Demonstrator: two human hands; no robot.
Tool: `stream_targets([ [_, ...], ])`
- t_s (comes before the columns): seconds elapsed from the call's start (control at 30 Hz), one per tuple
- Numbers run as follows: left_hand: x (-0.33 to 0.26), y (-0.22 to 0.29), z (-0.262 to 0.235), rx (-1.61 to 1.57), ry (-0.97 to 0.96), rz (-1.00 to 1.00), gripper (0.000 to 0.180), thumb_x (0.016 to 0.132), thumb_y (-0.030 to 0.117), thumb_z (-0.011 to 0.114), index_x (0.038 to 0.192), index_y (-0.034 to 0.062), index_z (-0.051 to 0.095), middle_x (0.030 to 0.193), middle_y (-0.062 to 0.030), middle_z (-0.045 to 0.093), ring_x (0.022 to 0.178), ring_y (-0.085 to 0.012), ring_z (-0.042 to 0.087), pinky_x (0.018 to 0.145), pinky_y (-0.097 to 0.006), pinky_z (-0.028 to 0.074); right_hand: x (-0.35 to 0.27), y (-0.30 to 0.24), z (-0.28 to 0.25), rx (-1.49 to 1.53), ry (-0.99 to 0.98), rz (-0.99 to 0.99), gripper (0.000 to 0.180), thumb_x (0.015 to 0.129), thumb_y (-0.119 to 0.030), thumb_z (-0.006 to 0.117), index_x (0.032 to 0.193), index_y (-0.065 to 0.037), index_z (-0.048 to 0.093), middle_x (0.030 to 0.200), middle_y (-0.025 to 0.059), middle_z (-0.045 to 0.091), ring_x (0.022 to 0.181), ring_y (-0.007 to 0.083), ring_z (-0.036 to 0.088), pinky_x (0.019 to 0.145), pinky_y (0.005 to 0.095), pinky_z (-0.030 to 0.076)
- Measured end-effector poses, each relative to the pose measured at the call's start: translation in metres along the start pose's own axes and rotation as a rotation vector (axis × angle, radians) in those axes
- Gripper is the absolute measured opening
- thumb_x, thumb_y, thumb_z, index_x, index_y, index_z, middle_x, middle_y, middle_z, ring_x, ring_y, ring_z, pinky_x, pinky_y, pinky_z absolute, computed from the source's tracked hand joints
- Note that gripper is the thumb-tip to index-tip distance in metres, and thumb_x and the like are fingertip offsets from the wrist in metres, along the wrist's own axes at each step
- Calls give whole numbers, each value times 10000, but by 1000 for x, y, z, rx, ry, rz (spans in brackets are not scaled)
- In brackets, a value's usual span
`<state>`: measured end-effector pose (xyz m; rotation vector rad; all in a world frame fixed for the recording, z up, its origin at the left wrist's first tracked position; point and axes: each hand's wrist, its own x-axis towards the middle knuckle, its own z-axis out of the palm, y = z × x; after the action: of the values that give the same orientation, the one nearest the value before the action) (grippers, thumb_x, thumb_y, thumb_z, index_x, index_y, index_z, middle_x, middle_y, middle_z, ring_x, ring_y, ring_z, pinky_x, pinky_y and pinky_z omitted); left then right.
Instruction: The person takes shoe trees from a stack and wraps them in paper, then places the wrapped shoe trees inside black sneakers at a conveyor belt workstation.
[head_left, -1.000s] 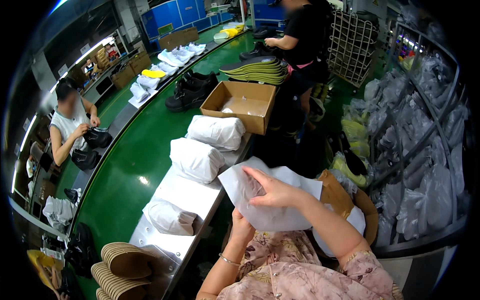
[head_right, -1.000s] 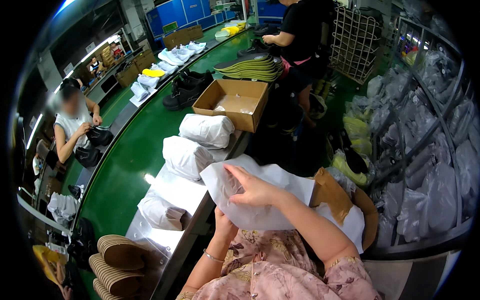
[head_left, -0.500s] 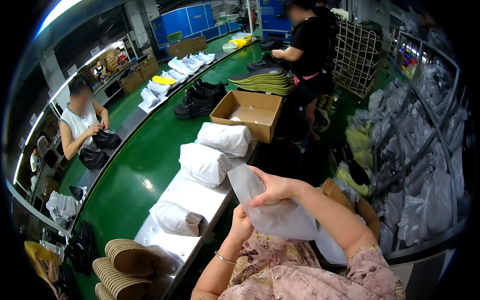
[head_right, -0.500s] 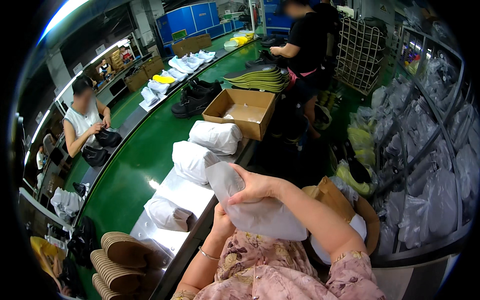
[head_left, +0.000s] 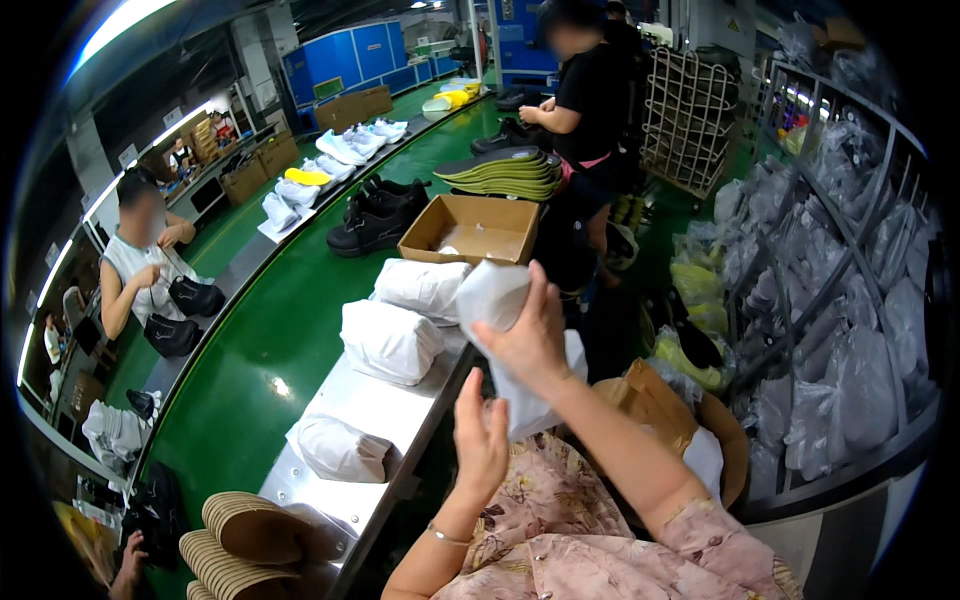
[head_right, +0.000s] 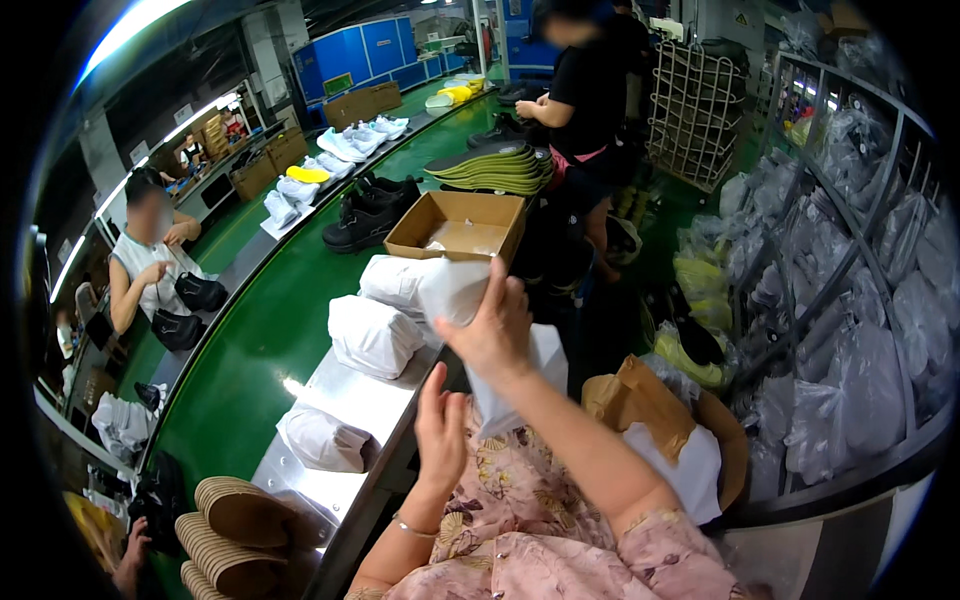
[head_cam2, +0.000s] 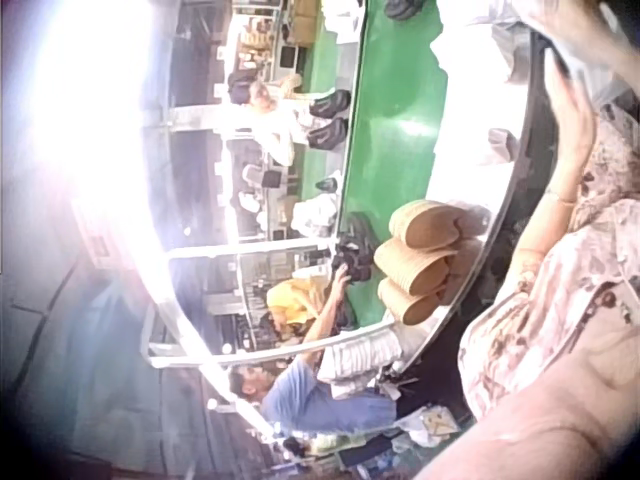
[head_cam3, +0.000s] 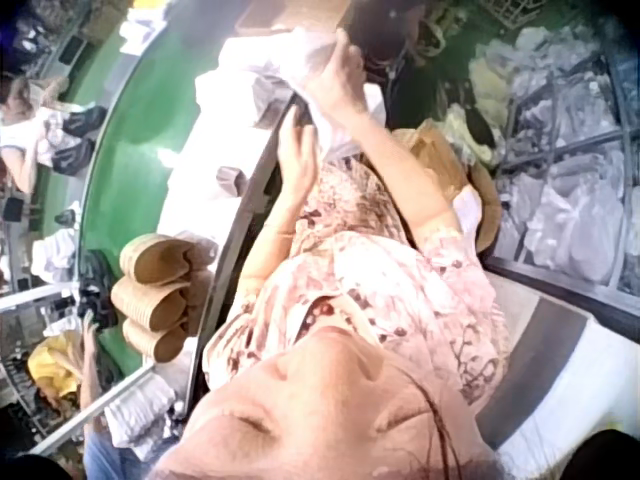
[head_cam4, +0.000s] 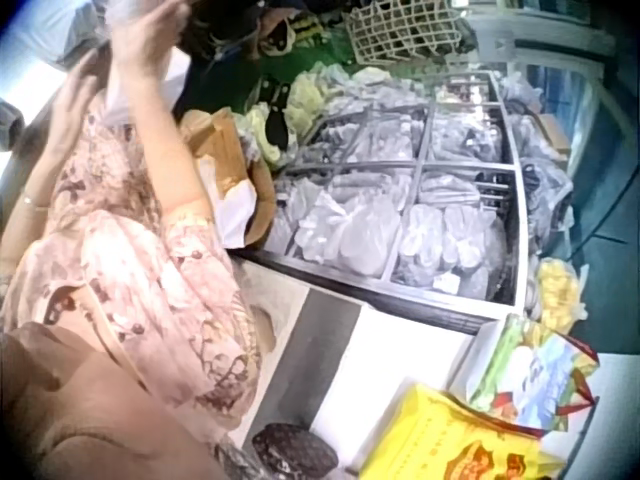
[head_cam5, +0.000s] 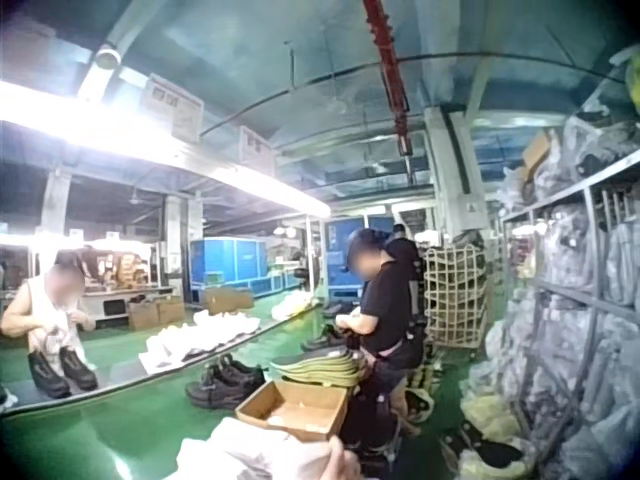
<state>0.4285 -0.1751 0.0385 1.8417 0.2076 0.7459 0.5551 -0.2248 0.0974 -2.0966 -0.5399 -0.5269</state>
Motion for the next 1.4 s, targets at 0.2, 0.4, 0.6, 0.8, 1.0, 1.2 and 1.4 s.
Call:
stream_targets([
  [0.2, 18, -38, -3, -468, -133, 59, 742, 887, 242, 541, 1395, -5, 61, 1401, -141, 238, 1257, -240, 316, 1024, -339, 282, -28, -17, -10, 298, -191, -100, 762, 716, -347, 719, 1284, -11, 338, 1126, 191, 475, 1028, 301, 485, 886, 388, 401],
  [0.4, 10, -28, -11, -975, 34, -241, 720, 740, 351, 730, 1261, -12, 391, 1186, -103, 510, 1090, -212, 500, 953, -335, 383, -37, 19, -29, 874, -609, 75, 350, 946, -285, 454, 1151, -6, 502, 1057, 21, 553, 958, 102, 510, 847, 225, 400],
  [0.6, 8, -16, -21, -1178, -139, -483, 939, 750, 678, 517, 1346, -8, 280, 1303, -146, 438, 1184, -278, 451, 995, -393, 375, -64, 23, -14, 1375, -572, 602, 261, 954, -289, 441, 944, -47, 540, 872, -13, 534, 813, 59, 475, 733, 204, 395],
  [0.8, 18, -9, -12, -1227, -73, -576, 946, 755, 704, 472, 1369, 20, 247, 1332, -146, 404, 1198, -276, 435, 1008, -379, 363, -65, 14, -2, 1380, -387, 697, 280, 957, -285, 431, 960, -28, 542, 892, 15, 555, 826, 80, 499, 752, 227, 413],
  [1.0, 17, -19, -6, -1265, -10, -555, 903, 756, 677, 509, 1356, 41, 281, 1316, -114, 424, 1179, -270, 449, 997, -391, 373, -57, 41, 19, 549, -248, 152, 308, 953, -272, 420, 1026, -6, 560, 1080, 121, 525, 977, 207, 499, 873, 313, 397],
  [1.2, 20, -11, -17, -1465, -250, -581, 757, 830, 576, 499, 1338, 45, 319, 1270, -128, 467, 1126, -267, 496, 948, -405, 418, -46, 28, 4, 707, -406, 331, 458, 900, -357, 501, 1214, -25, 462, 1260, 157, 423, 1136, 279, 425, 962, 319, 342],
  [1.4, 44, 9, -23, -1022, 48, -379, 580, 843, 470, 558, 1160, -8, 470, 1084, -118, 567, 968, -229, 574, 859, -366, 475, -68, -2, -42, 1080, -712, 266, 712, 722, -289, 724, 1250, 9, 351, 1136, 116, 509, 1061, 186, 487, 903, 313, 391],
])
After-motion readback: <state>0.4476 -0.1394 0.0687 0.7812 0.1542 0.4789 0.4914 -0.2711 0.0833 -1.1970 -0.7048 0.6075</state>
